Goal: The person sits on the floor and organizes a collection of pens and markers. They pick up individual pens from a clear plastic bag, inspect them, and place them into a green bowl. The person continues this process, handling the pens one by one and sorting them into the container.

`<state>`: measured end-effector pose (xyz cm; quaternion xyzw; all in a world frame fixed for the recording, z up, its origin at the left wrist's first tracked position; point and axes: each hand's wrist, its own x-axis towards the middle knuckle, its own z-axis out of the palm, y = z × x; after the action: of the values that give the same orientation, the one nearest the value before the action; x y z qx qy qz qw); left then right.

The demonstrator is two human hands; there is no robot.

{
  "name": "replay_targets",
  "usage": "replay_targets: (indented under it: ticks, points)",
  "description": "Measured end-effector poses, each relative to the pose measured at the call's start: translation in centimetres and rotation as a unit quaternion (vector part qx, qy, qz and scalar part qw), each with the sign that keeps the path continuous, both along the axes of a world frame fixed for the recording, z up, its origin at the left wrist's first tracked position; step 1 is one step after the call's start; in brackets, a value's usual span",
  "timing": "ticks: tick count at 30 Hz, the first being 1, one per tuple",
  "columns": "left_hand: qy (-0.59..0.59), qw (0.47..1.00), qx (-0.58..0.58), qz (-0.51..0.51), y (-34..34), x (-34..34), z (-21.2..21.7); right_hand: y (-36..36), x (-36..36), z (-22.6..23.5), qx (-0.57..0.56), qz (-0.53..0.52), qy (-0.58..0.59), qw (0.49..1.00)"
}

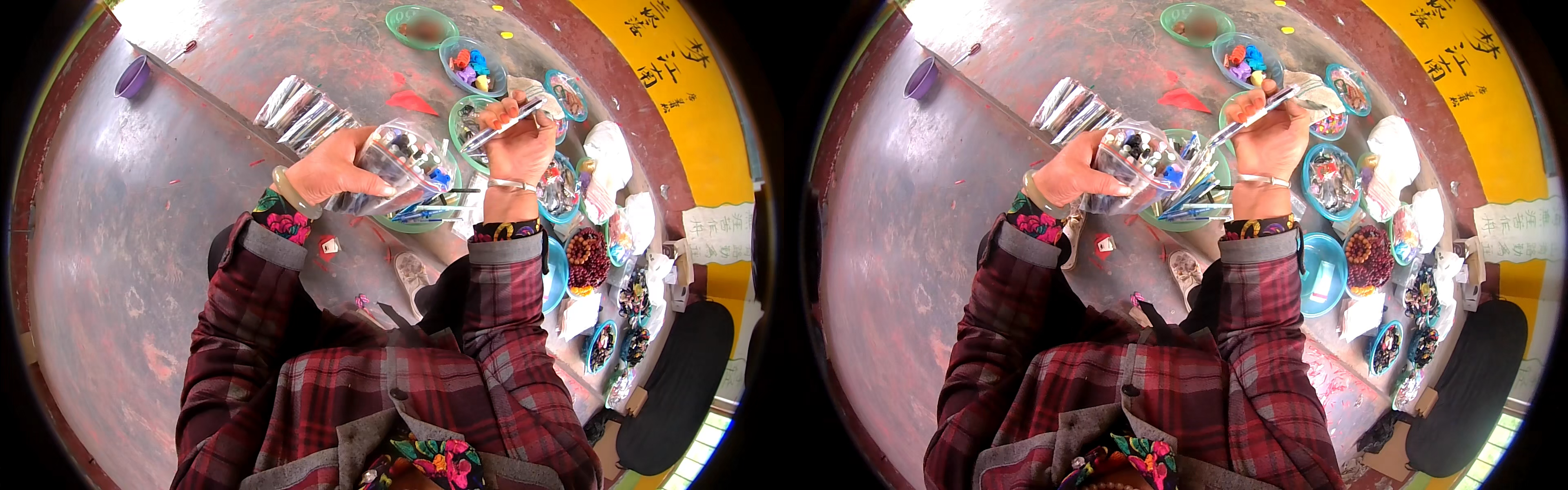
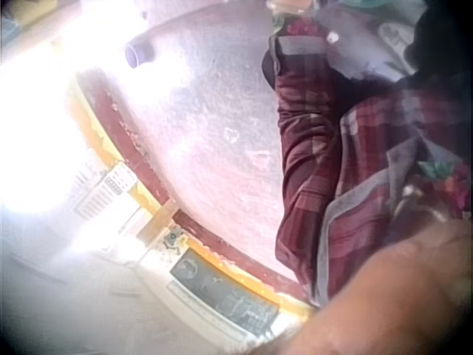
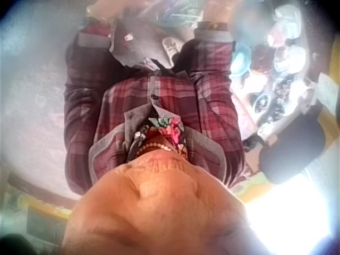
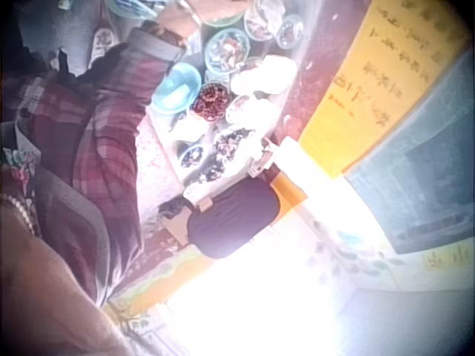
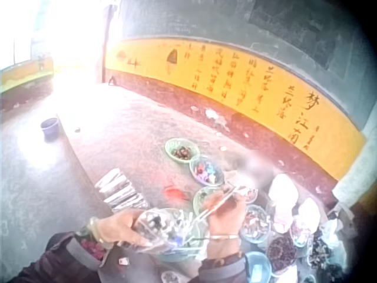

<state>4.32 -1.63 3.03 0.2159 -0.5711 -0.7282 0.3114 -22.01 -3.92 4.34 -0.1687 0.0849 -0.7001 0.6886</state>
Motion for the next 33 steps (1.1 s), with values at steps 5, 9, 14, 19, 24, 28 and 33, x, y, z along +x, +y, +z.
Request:
replay_targets:
  ticks: [5, 9, 14, 19, 24, 28, 33]
  points:
    - [-0.037, 0.999, -0.031, -0.02, 0.0, -0.1, 0.2, -0.2, -1.2, -0.2, -0.024, -0.002, -0.009, 1.0]
    - [-0.048, 0.998, -0.029, -0.028, 0.2, -0.4, 0.1, -0.3, -1.3, -0.1, -0.022, -0.006, 0.015, 1.0]
    - [-0.067, 0.995, -0.068, -0.038, 0.2, -0.8, 0.1, -0.2, -0.7, -0.5, -0.033, 0.048, -0.008, 0.998]
    - [-0.077, 0.993, -0.08, -0.043, 0.0, -1.1, 0.0, 0.0, -0.6, -0.9, -0.04, 0.066, 0.019, 0.997]
    - [-0.077, 0.993, -0.073, -0.047, 0.0, -1.1, -0.2, 0.0, -0.4, -0.8, -0.047, 0.078, 0.04, 0.995]
    - [-0.067, 0.995, -0.062, -0.05, 0.0, -1.2, -0.2, -0.1, -0.5, -1.1, -0.04, 0.077, 0.033, 0.996]
    - [-0.076, 0.994, -0.061, -0.052, 0.1, -1.1, -0.3, -0.4, -0.7, -1.1, -0.011, 0.051, 0.042, 0.998]
